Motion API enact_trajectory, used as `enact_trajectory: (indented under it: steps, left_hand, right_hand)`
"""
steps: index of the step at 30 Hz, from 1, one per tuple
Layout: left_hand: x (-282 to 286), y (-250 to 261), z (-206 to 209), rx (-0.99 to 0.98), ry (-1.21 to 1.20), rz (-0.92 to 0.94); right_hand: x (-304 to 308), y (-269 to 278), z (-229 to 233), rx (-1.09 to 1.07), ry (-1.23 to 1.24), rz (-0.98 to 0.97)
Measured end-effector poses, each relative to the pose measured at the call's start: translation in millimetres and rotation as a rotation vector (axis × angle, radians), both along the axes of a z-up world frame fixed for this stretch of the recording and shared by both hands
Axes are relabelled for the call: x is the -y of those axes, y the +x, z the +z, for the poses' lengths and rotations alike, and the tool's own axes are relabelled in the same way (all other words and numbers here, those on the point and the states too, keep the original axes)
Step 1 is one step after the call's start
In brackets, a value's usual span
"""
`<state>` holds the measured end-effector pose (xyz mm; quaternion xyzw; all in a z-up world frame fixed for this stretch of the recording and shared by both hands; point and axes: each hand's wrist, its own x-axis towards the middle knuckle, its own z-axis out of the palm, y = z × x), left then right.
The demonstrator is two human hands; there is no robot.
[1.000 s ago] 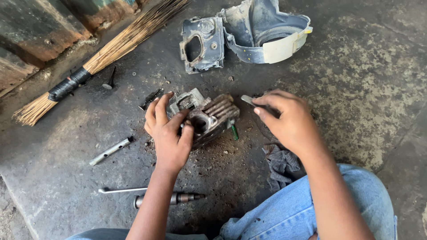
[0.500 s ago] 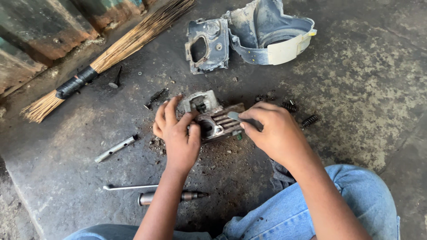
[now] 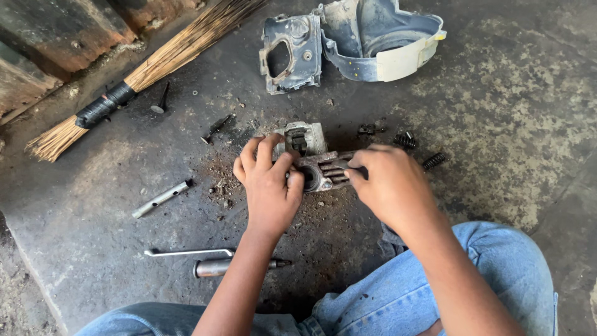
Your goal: The person scrubs a metal engine cylinder head with a green-handled screwdriver and a white abrasive block. They rotate the part to clean different sides and crevices, removing grime and residue from the surface.
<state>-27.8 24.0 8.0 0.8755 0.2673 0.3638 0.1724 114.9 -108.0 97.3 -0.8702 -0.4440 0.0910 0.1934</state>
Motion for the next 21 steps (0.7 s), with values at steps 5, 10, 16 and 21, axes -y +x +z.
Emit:
enact_trajectory:
  steps: [5,10,16,21]
  left_hand:
    - [1,-1,1,0.006,-0.015,-0.007]
    - [1,-2,4,0.023,-0.033,-0.035]
    - [3,-7,4,-0.011,-0.055,-0.057]
    - [1,-4,3,-0.024,-0.054,-0.051]
  right_hand:
    - [0,-3,-8,-0.002,0.056,-0.032]
    - [-1,-13,-14,0.061,0.098,-0.037]
    - [-7,-21,-14,0.122,-0.017,-0.029]
    - [-15,-17,-17,0.196,0.063,0.041]
